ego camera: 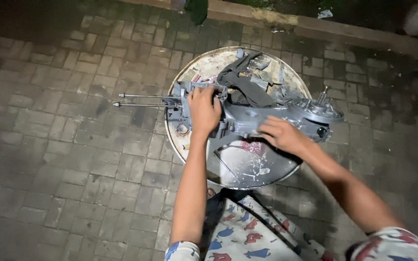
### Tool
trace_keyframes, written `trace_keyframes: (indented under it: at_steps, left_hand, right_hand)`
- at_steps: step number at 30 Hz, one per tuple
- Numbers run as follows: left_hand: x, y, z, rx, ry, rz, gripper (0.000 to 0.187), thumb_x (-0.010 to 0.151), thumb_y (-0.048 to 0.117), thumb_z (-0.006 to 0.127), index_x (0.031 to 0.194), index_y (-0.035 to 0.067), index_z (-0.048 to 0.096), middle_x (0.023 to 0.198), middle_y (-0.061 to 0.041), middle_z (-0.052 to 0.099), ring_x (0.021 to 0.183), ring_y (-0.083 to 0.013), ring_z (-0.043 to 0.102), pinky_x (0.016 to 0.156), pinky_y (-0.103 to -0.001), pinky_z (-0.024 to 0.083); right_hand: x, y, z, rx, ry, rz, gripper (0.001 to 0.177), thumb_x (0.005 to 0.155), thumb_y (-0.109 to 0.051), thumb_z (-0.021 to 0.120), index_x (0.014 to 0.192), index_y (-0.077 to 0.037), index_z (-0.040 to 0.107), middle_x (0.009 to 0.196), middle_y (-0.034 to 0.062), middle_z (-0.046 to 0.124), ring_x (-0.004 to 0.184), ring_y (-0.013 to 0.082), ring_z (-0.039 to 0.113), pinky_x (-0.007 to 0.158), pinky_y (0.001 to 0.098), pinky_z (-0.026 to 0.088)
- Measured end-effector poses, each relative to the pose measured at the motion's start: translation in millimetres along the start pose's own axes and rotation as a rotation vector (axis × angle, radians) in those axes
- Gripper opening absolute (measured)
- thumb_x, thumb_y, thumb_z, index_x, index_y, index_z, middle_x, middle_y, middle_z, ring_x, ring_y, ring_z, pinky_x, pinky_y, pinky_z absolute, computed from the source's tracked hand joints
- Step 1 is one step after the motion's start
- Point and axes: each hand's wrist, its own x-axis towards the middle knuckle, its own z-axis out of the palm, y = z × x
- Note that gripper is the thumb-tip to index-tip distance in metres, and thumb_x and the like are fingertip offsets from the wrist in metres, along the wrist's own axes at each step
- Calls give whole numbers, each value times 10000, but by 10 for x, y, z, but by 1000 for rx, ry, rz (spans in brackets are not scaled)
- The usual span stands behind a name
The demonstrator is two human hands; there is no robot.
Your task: The person sands a gray metal engine casing with a sanding block, focusing on edges and recessed areas. The person repeatedly rubs the surface to smooth it, occasionally repositioning the part on a round work surface.
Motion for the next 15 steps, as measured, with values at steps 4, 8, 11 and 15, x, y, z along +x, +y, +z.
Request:
trace_keyframes:
  at_steps: [4, 8, 11, 15]
  left_hand:
    - [7, -3, 23, 4, 2, -22, 240, 885, 109, 654, 1116, 86, 716, 1042, -99, 744, 1113, -291, 597, 1112, -517, 332]
    - [35, 65, -80, -25, 9, -2, 251, 898, 79, 636, 1135, 61, 715, 1066, -118, 744, 1133, -305, 593, 1130, -516, 323]
    - [-18, -36, 13, -12, 5, 4, 265, 893, 92, 643, 1146, 59, 715, 1071, -117, 742, 1133, -304, 595, 1122, -512, 331]
    - [40, -15, 42, -16, 19, 7, 278, 861, 98, 664, 1132, 76, 722, 1049, -105, 751, 1103, -302, 608, 1090, -508, 361]
  right_hand:
    - [145, -147, 6, 26, -28, 22, 247, 839, -33, 743, 1071, -116, 734, 816, 90, 666, 832, 339, 706, 829, 454, 601]
    - [470, -219, 26, 105, 14, -85, 270, 840, -43, 737, 1104, -96, 721, 868, 146, 679, 894, 387, 699, 853, 509, 591]
    - [179, 18, -10, 82, 18, -53, 224, 865, -61, 724, 1085, -102, 717, 849, 124, 666, 879, 376, 701, 912, 498, 575]
    - [385, -278, -398, -10, -10, -53, 290, 827, -60, 760, 1110, -121, 737, 862, 129, 695, 881, 375, 717, 995, 488, 558]
